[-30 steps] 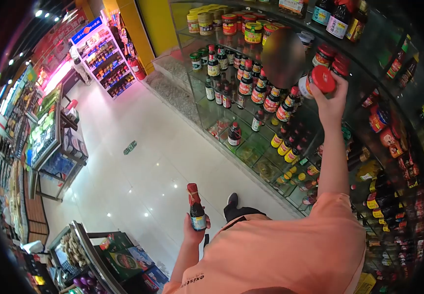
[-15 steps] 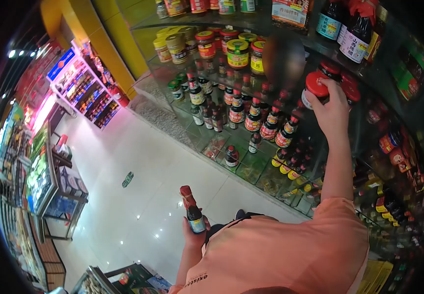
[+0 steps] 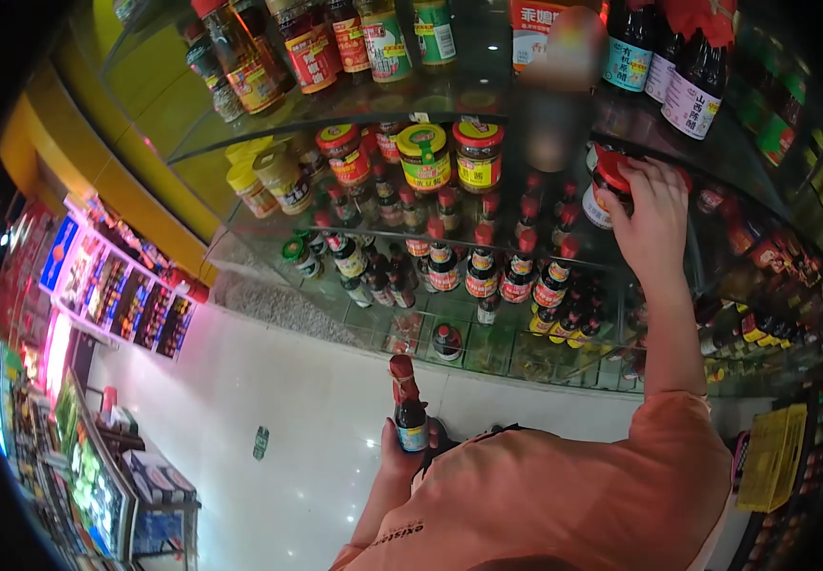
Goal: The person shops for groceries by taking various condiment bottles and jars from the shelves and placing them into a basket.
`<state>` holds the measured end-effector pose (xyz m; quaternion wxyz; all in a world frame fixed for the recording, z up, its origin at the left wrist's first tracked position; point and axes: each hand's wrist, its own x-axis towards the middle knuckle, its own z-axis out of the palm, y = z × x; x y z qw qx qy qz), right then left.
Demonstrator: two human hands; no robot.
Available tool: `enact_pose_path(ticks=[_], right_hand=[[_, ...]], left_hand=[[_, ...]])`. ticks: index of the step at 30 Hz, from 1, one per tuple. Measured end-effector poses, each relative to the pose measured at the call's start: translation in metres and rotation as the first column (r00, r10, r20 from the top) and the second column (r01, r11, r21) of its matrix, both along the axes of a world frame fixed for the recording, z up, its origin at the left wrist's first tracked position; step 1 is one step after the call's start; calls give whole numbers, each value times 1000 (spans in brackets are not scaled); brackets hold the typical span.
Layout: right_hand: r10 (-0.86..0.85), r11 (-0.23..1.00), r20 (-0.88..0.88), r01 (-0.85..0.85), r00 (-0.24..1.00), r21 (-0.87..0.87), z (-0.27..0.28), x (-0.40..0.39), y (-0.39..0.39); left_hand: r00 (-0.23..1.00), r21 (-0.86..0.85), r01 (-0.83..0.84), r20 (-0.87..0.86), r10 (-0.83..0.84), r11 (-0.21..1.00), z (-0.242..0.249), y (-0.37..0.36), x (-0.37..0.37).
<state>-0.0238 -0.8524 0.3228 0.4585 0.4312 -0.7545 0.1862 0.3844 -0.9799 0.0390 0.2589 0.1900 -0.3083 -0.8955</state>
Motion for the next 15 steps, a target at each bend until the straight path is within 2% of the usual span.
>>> enact_pose_path(ticks=[2,3,5,8,10,11,12,13,14,15], right_hand=[[-57,998,5,57,998,12,-1,1,-6],[-100,995,26,99,995,27,-1,1,-8],[-158,987,48,156,986,41,2,2,-13],[-276,960,-55,278,959,25,1,18,-21],[-143,982,-73,132,987,-133,2,45,-27],[22,967,-91,-44,996,-253,-5,65,-34],[24,970,-58,-38,998,-240,-21,84,-41],[313,924,138,-268,940,-271,-45,104,-47],[564,815,300,-458,770,-356,-66,126,-54],[588,809,513,-435,625,-396,-84,153,-63]], left_hand=[[996,-6,89,16,-89,996,9,-27,-4],[968,-12,214,-134,-213,977,11,-45,-6],[950,-69,275,-132,-282,959,19,-73,-12],[901,-166,385,-144,-409,908,42,-107,-26],[883,-176,421,-143,-447,890,55,-124,-36],[870,-174,440,-162,-466,881,63,-129,-44],[869,-142,448,-163,-468,883,65,-133,-51],[875,-95,451,-149,-460,888,73,-134,-60],[837,-124,494,-198,-510,860,73,-139,-70],[794,-138,520,-285,-536,843,76,-141,-79]])
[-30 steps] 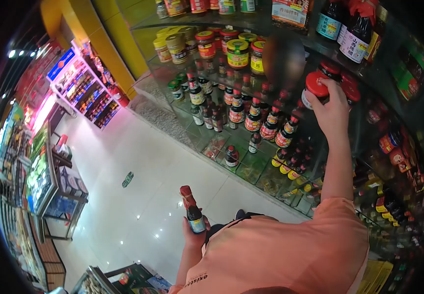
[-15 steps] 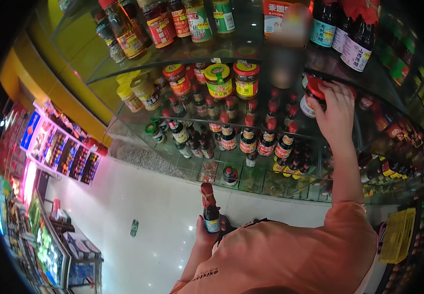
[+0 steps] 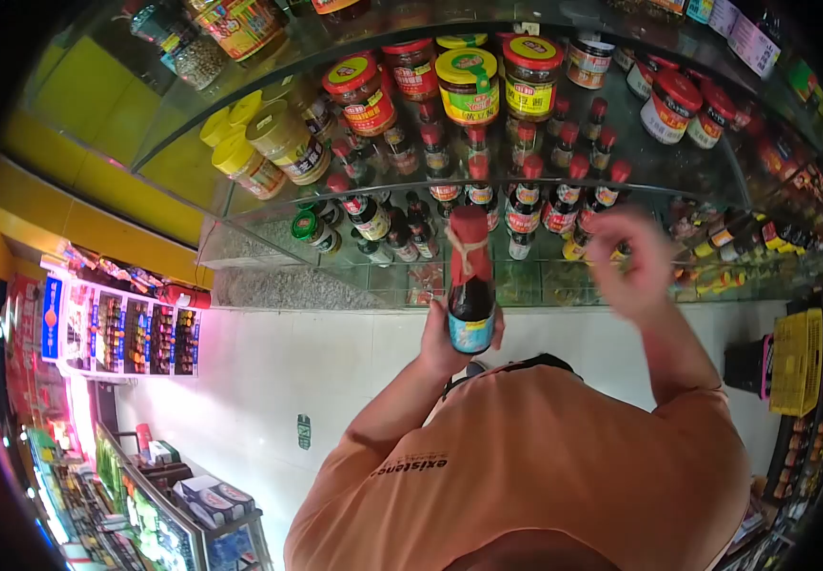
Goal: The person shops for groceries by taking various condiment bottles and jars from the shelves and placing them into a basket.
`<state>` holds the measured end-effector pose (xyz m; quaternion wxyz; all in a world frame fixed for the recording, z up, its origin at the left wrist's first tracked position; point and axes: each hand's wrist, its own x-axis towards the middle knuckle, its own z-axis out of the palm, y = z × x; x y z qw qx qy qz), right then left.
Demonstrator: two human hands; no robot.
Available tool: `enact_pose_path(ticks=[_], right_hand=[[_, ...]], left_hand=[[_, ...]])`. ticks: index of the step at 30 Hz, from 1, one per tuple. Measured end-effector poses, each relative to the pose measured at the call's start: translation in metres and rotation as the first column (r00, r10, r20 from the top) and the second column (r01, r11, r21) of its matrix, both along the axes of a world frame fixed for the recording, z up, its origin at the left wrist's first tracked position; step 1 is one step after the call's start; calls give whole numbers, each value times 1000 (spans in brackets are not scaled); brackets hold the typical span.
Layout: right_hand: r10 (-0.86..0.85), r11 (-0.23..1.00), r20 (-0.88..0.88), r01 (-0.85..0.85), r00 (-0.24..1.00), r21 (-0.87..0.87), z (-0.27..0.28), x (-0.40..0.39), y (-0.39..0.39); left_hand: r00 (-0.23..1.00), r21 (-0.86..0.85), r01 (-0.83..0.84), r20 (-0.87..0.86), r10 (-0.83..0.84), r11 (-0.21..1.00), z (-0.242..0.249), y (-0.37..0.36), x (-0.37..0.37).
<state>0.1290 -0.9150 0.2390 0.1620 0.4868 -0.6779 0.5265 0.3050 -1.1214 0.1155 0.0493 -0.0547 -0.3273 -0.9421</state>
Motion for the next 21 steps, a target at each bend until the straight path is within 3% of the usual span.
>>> enact_pose_path(ticks=[2,3,5,6,7,9,11,13,15,17,19,21], right_hand=[[57,988,373,-107,926,114,-11,38,-24],[32,979,513,-131,858,158,-10,50,-32],[20,981,525,-118,851,154,-5,63,-39],[34,981,544,-133,838,143,-4,67,-40],[11,984,535,-105,844,146,-1,69,-40],[-95,991,415,45,905,129,5,68,-40],[-85,994,277,61,957,94,16,57,-35],[-31,998,23,30,999,46,29,48,-24],[-64,996,-4,64,998,66,51,48,-11],[130,952,342,-21,930,-304,81,42,-7],[-15,831,96,66,995,-553,119,17,-7],[-191,839,-6,160,982,-520,145,-6,10]], left_hand=[[993,34,69,-101,-65,997,16,-3,-18],[997,-62,7,-80,-12,998,25,-1,-23],[997,-156,-27,-80,15,987,37,4,-38],[986,-331,-156,-115,124,931,41,8,-44],[958,-487,-284,-176,225,826,45,11,-50],[954,-522,-284,-236,183,804,55,15,-53],[907,-574,-385,-380,181,723,65,18,-60],[854,-533,-410,-509,107,740,70,19,-69],[732,-374,-479,-670,126,794,77,22,-74],[785,-356,-412,-606,128,839,68,15,-62],[879,-522,-235,-475,-50,820,27,-9,-59],[952,-533,-40,-276,-129,845,-24,-30,-42]])
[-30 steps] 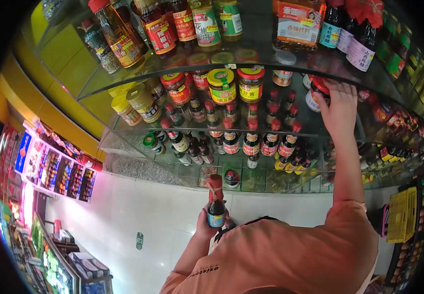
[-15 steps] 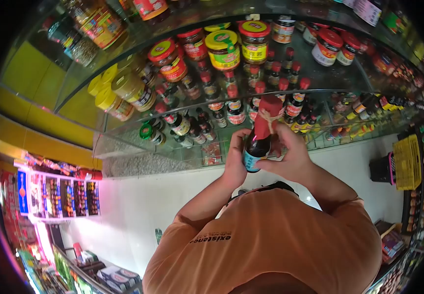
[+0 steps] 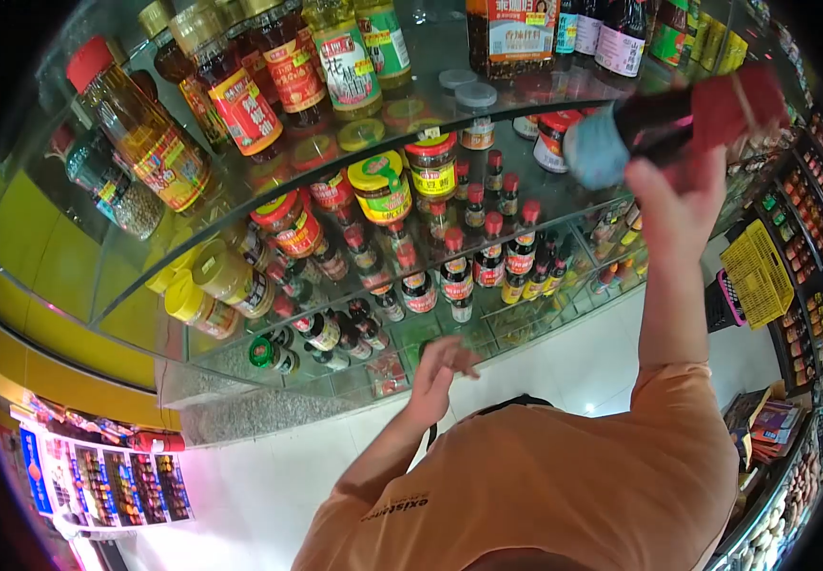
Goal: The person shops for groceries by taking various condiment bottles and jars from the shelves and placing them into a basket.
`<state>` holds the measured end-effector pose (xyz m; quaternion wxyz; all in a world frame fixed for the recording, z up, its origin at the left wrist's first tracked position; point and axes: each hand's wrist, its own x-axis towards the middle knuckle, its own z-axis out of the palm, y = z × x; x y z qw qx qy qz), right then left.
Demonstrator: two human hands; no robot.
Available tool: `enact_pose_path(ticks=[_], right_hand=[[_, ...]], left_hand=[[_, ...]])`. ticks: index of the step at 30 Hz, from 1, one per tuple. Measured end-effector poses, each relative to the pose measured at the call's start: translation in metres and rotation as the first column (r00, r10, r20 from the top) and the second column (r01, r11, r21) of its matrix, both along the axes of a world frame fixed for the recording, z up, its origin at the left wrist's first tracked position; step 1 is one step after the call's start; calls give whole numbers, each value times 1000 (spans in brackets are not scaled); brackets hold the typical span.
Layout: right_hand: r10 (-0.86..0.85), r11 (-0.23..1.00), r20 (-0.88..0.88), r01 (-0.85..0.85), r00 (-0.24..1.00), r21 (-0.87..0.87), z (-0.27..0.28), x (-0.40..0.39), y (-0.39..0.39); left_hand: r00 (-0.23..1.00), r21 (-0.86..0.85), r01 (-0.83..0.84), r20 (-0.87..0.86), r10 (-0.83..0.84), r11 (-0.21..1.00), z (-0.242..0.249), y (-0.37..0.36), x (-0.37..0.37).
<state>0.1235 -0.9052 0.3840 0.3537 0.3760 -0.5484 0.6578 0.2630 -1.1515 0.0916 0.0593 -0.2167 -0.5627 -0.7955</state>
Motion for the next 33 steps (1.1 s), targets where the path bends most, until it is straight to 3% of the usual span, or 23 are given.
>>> enact_pose_path(ticks=[4,6,8,10,12,13,14,16,20,22,24,25,26,31,33], right_hand=[[-207,978,-57,207,977,-8,42,-35,9],[-315,948,-10,315,949,41,57,-43,11],[-387,921,29,385,922,59,65,-52,8],[-454,890,72,449,888,79,70,-62,6],[-345,935,49,339,937,101,71,-75,6],[-398,914,44,392,916,108,69,-83,7],[-400,913,37,395,916,104,70,-85,6],[-425,892,49,409,904,194,71,-84,4],[-466,874,57,450,883,182,68,-79,-9],[-421,901,87,405,903,157,66,-84,-9],[-512,842,42,492,858,220,66,-84,-11],[-633,752,97,582,768,309,70,-70,-15],[-636,751,96,585,766,307,70,-69,-17],[-811,505,-179,820,558,269,63,-72,-16],[-822,472,-224,846,524,247,62,-75,-17]], left_hand=[[928,-345,-224,211,308,912,-77,-26,43],[802,-322,-240,467,374,916,-125,-37,73],[679,-363,-279,580,450,889,-159,-44,103],[684,-392,-352,513,519,850,-197,-56,134],[615,-512,-442,426,664,737,-242,-71,156],[501,-446,-488,561,659,750,-246,-76,161],[508,-534,-543,406,760,648,-256,-79,168],[335,-420,-565,670,662,710,-247,-91,172],[286,-446,-572,678,677,689,-263,-108,186],[329,-521,-559,575,749,645,-284,-113,193],[223,-535,-539,655,722,651,-290,-117,199],[227,-535,-536,653,722,653,-294,-118,202],[207,-535,-540,664,719,649,-297,-118,205],[98,-562,-550,691,716,618,-300,-111,216],[44,-589,-537,695,718,603,-300,-109,221]])
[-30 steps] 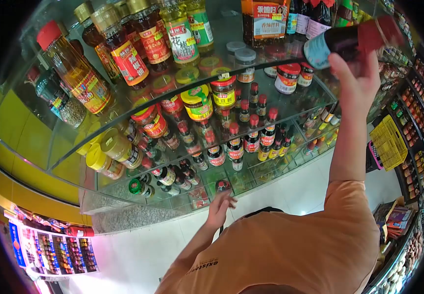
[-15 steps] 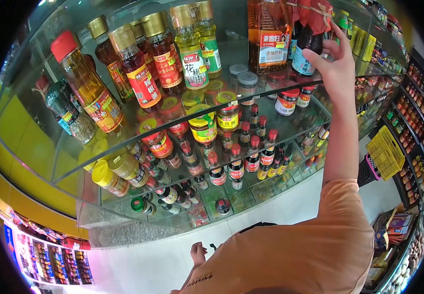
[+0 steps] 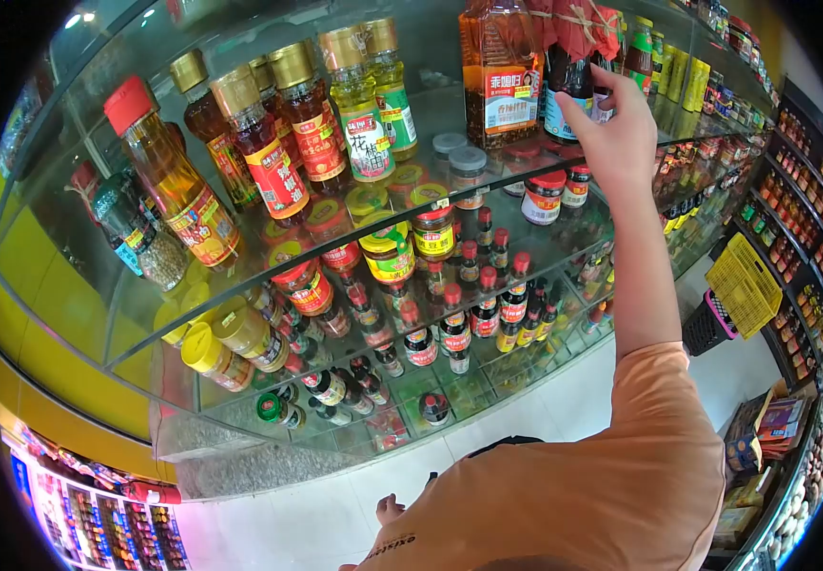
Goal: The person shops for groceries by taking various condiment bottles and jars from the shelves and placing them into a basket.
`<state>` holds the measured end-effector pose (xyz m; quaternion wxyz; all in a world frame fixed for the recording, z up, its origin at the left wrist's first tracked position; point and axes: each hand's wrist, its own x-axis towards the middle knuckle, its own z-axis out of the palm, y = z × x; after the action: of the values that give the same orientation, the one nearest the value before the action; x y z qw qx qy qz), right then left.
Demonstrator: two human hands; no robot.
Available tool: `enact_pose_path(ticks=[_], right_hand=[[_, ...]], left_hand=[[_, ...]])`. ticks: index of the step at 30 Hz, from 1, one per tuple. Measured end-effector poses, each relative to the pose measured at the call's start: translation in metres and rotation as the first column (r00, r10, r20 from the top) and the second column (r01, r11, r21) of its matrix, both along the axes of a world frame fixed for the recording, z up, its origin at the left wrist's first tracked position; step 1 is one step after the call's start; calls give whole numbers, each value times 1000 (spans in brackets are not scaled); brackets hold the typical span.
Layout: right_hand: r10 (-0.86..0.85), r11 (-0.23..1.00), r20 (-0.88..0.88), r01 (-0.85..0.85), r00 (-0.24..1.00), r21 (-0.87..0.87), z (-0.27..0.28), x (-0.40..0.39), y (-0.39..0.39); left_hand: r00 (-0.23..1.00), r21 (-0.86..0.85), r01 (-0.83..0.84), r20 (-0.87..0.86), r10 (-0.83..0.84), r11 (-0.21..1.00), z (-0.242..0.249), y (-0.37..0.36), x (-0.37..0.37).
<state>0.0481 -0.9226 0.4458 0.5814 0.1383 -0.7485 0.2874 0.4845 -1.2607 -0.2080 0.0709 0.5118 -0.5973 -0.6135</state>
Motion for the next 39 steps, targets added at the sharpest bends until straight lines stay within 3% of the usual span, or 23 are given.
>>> enact_pose_path(ticks=[3,4,7,10,13,16,19,23,24,25,26,27,29,31,32,34,35,37,39], right_hand=[[-34,999,-31,34,999,19,0,-4,-3],[-67,997,-66,69,996,33,-1,-8,-2],[-96,994,-74,99,993,41,-2,-18,-2],[-104,994,-20,105,994,13,-5,-16,-3],[-91,995,-93,95,992,40,-12,-11,4],[147,989,-172,-143,974,38,-33,3,23],[353,920,-248,-286,902,266,-83,18,61],[436,816,249,-496,865,296,-217,48,136],[439,813,472,-561,765,154,-263,61,160],[329,831,688,-544,647,114,-317,77,192],[256,834,907,-551,333,-33,-365,96,226],[166,843,947,-538,275,9,-448,119,266],[34,846,999,-532,-16,-37,-528,185,336],[-21,907,963,-411,-267,-95,-559,249,386],[5,921,961,-374,-278,-113,-557,266,407],[232,960,887,-54,-399,-275,-546,297,448],[147,988,870,31,-470,-150,-557,303,471],[58,997,903,-15,-425,-71,-560,317,515],[106,994,887,57,-450,-89,-569,332,543]], left_hand=[[997,129,-61,46,55,990,-40,-13,14],[997,108,-44,69,37,993,-103,-22,31],[985,198,-140,124,117,970,-97,-11,45],[984,203,-138,138,112,969,-98,1,53],[984,204,-133,147,104,970,-95,16,61],[983,208,-122,158,90,971,-95,33,61],[983,214,-80,177,42,974,-112,47,61],[963,238,106,218,-160,965,-100,76,37],[890,172,343,257,-378,924,-108,81,28],[647,4,715,374,-664,699,-125,83,22],[362,-142,930,528,-768,340,-134,91,11],[157,-283,958,631,-760,-37,-130,100,0],[-8,-96,989,735,-678,-115,-131,131,-40],[-88,-55,984,682,-726,-171,-112,167,-75],[-108,-30,986,639,-762,-166,-99,189,-97],[-117,51,993,502,-857,-106,-84,230,-138],[-113,100,992,425,-898,-78,-84,246,-158],[61,310,947,88,-994,85,-105,284,-207],[330,571,802,-178,-927,176,-114,322,-235]])
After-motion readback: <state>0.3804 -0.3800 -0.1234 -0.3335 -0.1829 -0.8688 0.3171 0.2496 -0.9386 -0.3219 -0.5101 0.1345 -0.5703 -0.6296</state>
